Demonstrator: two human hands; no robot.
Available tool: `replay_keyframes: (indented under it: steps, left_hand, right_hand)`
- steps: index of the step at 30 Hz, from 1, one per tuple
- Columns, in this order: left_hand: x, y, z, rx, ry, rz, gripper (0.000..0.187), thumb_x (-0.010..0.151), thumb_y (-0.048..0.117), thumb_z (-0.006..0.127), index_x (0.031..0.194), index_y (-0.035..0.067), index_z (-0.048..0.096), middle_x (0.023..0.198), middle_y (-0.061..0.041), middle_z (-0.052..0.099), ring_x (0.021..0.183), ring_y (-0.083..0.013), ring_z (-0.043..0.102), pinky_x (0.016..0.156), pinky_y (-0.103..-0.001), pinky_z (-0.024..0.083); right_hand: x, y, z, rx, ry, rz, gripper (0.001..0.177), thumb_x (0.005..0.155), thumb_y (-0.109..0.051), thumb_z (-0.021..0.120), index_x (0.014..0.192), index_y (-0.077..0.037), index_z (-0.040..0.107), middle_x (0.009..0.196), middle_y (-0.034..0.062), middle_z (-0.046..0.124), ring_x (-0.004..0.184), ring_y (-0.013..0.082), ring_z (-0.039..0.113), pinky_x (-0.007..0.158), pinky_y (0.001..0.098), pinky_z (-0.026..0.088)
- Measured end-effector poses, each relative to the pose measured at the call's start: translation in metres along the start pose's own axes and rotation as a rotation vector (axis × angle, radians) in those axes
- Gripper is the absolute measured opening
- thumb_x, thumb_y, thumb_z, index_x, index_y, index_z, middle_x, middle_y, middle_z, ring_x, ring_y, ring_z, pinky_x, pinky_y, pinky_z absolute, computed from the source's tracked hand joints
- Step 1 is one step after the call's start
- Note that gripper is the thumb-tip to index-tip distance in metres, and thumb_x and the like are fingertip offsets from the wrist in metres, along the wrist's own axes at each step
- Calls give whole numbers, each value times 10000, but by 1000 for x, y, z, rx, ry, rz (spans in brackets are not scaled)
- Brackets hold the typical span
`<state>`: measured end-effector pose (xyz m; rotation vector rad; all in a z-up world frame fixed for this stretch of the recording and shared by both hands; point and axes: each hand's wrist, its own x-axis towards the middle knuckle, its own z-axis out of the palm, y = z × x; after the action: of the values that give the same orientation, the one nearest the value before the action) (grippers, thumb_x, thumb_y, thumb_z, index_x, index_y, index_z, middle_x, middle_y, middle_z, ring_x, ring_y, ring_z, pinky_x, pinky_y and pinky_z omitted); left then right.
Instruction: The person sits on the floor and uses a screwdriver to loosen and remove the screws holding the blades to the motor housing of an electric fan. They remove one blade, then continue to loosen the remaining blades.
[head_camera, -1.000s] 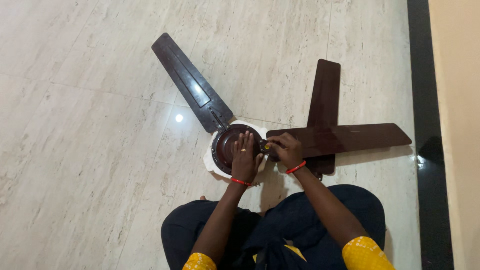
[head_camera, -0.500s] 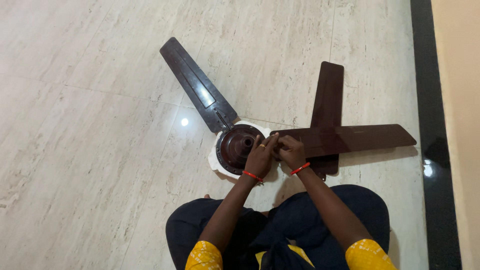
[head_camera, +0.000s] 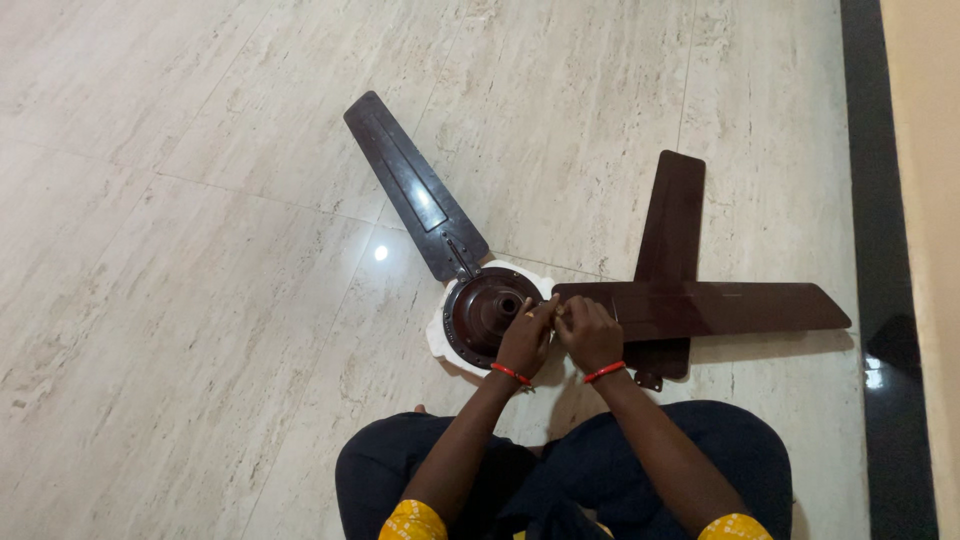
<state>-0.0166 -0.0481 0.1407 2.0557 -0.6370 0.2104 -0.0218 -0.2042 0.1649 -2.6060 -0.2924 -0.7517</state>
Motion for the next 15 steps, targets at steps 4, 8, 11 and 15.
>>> replay_keyframes:
  steps: [4,8,11,15]
  left_hand:
    - [-1,8,-1,-27,54,26,575,899,-40,535,1456,104,535,1253,-187,686,1191,-362,645,1188,-469,416]
    - [-2,14,-1,-77,58,-9,565,912,-46,542,1463,81,532,1304,-209,645,1235,-387,619,1129,-445,460]
    - [-3,14,-2,-145,57,-71,586,874,-74,538,1440,74,552,1341,-220,635,1234,-398,615,1031,-437,496]
    - [-4,9,-2,-249,55,-123,566,888,-70,509,1425,92,590,1263,-188,703,1123,-319,707,981,-393,552]
  right_hand:
    - [-2,-4,5,-260,10,-27,190,917,-276,697,869,-120,599,763,56,651,647,232,668,504,363,533]
    - [-9,-8,9,-302,-20,27,210,938,-320,655,884,-121,613,718,42,654,597,233,665,462,371,515]
    - [-9,-7,11,-325,-28,23,215,957,-319,641,870,-125,611,688,29,653,578,231,664,458,373,511]
    - [-5,-1,14,-341,-56,14,247,934,-354,641,817,-141,604,644,36,648,545,237,659,427,380,504]
